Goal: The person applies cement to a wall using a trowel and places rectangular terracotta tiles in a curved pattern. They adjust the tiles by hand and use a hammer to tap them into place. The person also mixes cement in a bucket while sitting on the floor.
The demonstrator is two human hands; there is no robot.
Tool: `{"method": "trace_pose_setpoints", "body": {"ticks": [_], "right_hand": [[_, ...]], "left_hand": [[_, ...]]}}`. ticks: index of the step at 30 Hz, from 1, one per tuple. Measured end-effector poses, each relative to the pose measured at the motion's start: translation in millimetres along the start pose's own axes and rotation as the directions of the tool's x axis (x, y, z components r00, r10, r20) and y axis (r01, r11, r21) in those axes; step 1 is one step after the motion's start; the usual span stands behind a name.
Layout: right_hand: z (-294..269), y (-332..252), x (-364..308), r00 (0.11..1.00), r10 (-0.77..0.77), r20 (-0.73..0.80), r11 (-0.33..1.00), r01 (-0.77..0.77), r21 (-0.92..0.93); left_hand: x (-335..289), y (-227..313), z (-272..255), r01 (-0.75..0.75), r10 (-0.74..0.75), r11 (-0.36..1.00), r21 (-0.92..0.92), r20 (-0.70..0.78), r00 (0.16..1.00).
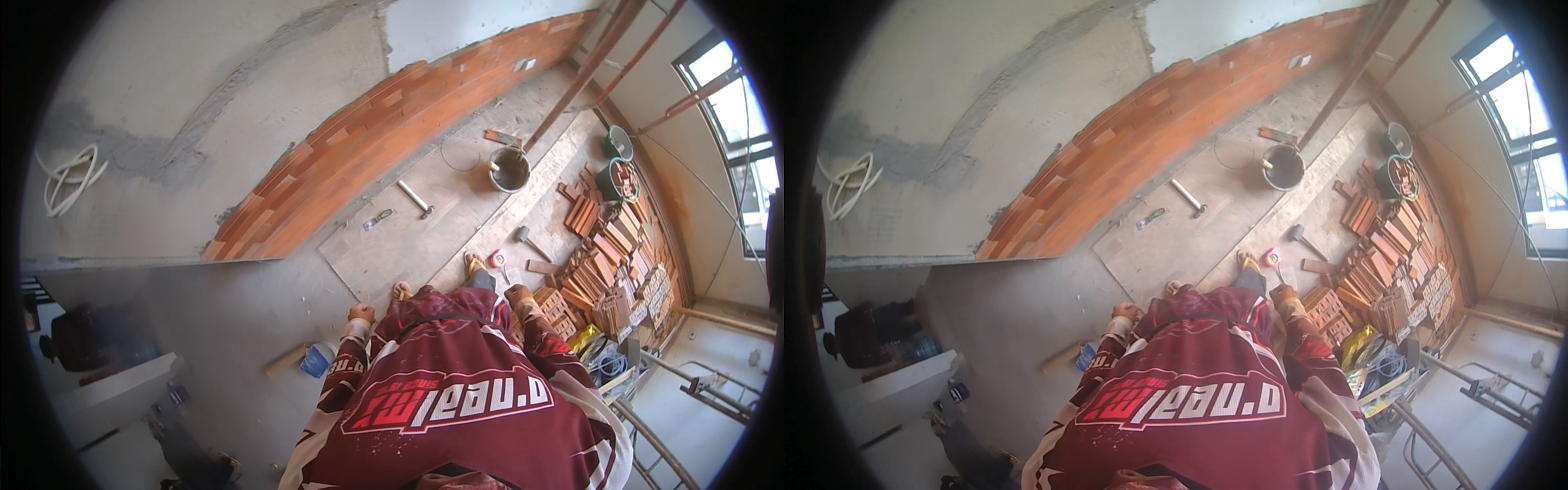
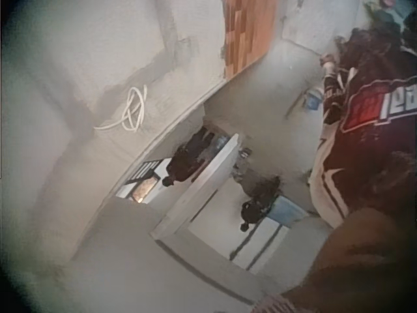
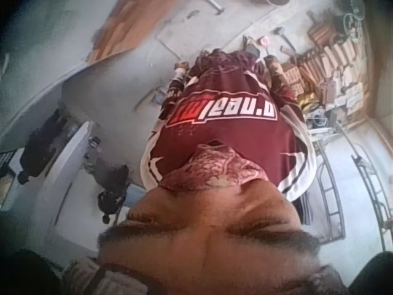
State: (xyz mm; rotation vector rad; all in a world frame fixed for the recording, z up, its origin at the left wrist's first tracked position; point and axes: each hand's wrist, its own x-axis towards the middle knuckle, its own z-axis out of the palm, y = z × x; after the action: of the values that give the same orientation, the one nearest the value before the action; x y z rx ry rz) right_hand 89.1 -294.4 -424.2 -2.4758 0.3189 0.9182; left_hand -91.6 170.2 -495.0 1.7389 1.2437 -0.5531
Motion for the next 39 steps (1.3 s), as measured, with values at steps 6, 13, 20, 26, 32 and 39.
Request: {"method": "trace_pose_setpoints", "body": {"ticks": [6,13,20,26,32,39], "right_hand": [[9,-19,-12,1.000,-0.009,0.013,1.000,0.009,-0.018],[15,-25,-14,0.999,-0.028,0.026,0.993,0.031,-0.113],[3,-29,35,0.987,0.008,0.158,0.981,0.022,-0.190],[-30,-67,142,0.970,-0.151,0.191,0.951,0.195,-0.240],[-58,-149,233,0.895,-0.186,0.407,0.806,0.375,-0.457],[0,-112,442,0.987,-0.102,0.126,0.991,0.112,-0.068]], "left_hand": [[2,-38,-12,0.060,-0.060,0.998,0.025,-0.020,0.998],[-29,-59,-18,0.160,-0.161,0.984,0.084,0.001,0.987],[-47,-54,-43,0.284,-0.290,0.957,-0.066,-0.112,0.950],[-48,-30,-22,0.383,-0.393,0.920,-0.086,-0.174,0.903],[-85,52,35,0.291,-0.327,0.899,-0.327,-0.058,0.943],[-87,159,92,0.252,-0.226,0.888,-0.384,0.114,0.968]]}}
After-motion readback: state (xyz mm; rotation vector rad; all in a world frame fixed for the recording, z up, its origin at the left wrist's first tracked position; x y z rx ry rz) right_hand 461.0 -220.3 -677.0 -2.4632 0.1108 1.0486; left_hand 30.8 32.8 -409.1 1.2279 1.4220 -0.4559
